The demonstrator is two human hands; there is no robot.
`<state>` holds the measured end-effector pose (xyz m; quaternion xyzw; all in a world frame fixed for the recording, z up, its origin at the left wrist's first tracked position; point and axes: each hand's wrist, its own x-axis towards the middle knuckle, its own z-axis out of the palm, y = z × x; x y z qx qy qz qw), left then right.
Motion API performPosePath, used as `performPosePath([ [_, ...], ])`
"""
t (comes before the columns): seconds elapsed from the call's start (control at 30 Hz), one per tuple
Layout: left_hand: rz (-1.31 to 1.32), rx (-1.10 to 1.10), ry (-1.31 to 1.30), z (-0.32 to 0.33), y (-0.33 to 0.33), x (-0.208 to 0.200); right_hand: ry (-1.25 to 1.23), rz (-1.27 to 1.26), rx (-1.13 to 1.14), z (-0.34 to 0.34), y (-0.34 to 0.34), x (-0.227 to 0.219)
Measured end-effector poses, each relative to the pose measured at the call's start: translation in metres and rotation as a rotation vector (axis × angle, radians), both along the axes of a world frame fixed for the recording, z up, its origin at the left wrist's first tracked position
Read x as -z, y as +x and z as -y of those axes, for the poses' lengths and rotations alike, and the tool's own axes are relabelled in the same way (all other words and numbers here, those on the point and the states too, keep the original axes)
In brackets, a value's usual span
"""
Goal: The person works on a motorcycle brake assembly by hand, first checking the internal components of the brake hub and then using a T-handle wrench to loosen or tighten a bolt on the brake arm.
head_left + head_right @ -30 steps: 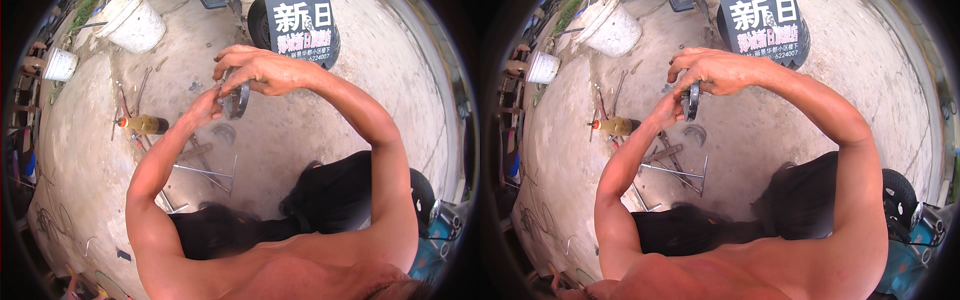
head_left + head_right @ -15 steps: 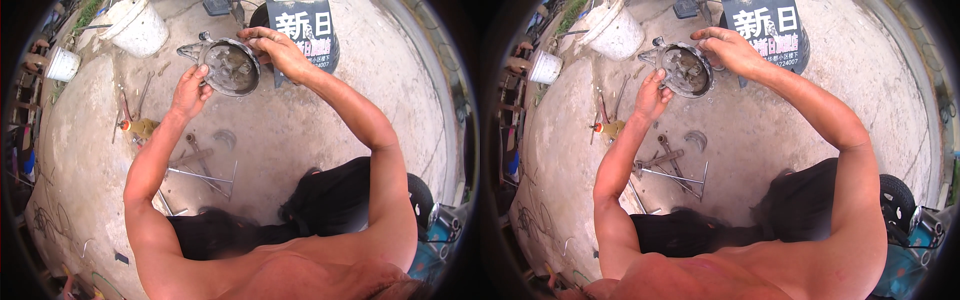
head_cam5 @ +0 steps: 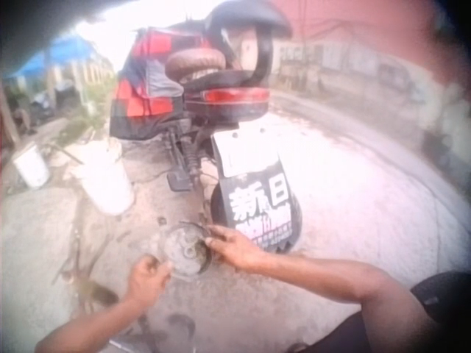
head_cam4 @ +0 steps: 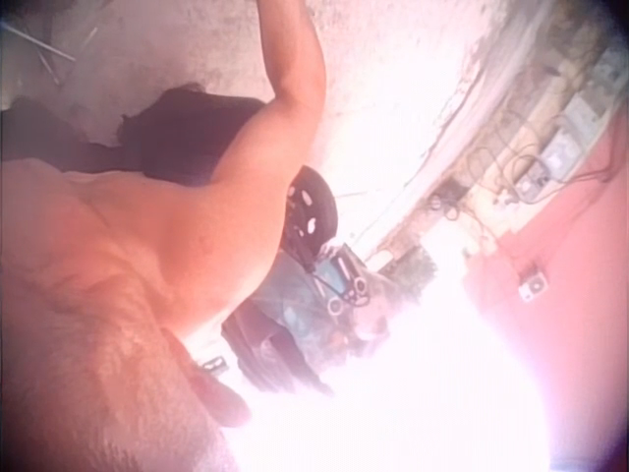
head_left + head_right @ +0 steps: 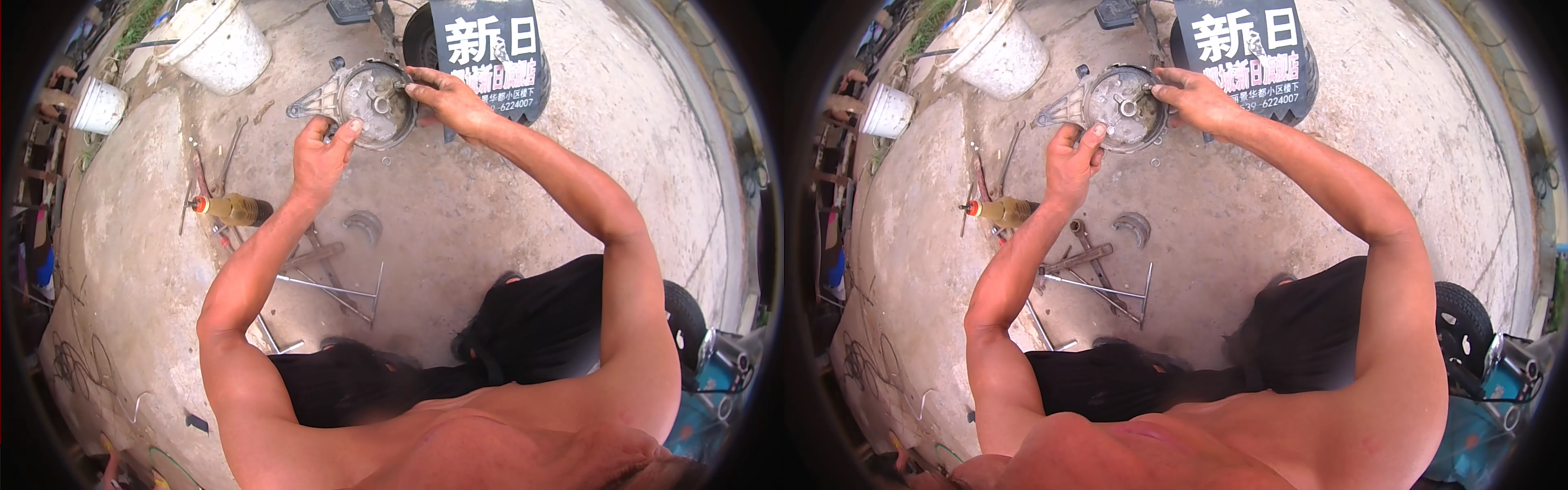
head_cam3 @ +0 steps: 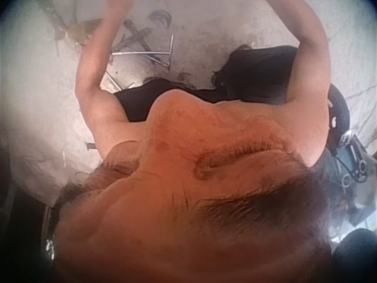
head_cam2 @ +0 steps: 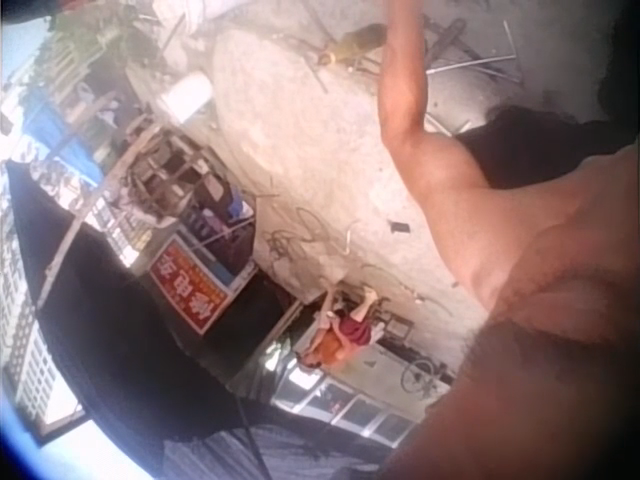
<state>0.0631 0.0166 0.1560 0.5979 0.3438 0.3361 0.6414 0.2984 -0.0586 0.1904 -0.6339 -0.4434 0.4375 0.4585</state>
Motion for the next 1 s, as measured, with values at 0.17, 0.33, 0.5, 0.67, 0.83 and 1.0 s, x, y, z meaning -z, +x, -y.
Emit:
performPosePath([
  [0.17, -0.059, 0.04, 0.168, 0.02, 0.008, -0.016, -0.118, -0.239, 0.025, -0.003, -0.004, 0.027],
  [0.33, -0.047, 0.129, 0.302, 0.028, 0.007, -0.02, -0.231, -0.554, 0.006, 0.007, -0.016, 0.041],
  [0.5, -0.123, 0.209, 0.244, 0.031, -0.002, -0.026, -0.436, -0.67, -0.134, 0.02, -0.019, 0.047],
  [0.67, -0.123, 0.242, 0.298, 0.031, -0.012, -0.014, -0.506, -0.725, -0.161, 0.029, -0.023, 0.051],
  [0.83, -0.233, 0.327, 0.225, 0.034, -0.017, -0.018, -0.519, -0.704, -0.256, 0.037, -0.019, 0.076],
  [1.0, -0.164, 0.335, 0.194, 0.041, -0.019, -0.009, -0.443, -0.459, -0.297, 0.042, -0.036, 0.059],
])
